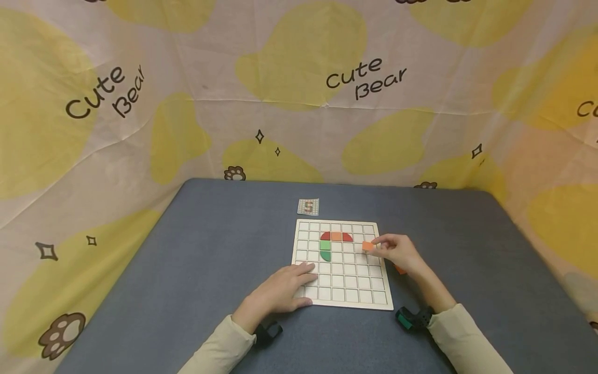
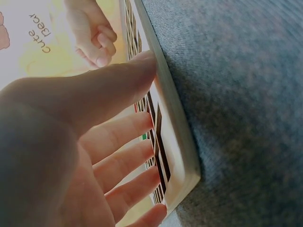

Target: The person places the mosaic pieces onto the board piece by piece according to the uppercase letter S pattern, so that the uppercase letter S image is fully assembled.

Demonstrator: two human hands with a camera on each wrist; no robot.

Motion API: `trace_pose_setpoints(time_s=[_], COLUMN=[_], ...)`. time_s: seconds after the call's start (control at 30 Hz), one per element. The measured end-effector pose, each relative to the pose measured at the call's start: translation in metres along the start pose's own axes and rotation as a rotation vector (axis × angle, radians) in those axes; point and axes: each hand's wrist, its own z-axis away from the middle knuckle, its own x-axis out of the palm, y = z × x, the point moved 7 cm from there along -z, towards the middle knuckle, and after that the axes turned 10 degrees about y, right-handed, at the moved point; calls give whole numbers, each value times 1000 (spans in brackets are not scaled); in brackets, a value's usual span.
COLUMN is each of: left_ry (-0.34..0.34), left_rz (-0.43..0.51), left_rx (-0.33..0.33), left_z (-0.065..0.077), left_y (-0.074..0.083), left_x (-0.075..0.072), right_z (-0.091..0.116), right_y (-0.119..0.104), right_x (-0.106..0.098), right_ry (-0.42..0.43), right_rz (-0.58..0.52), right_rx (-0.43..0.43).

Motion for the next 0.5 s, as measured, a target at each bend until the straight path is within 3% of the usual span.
trace_pose_setpoints(time_s=[0.5], left_ry=[-11], left_rz=[2], left_rx=[-21], left_z=[0], left_y=[-2], left_x=[2], right_z=[3], right_y=[-8], right_x=[14], right_ry=[-20], right_rz=[-23], right_rx=[-26])
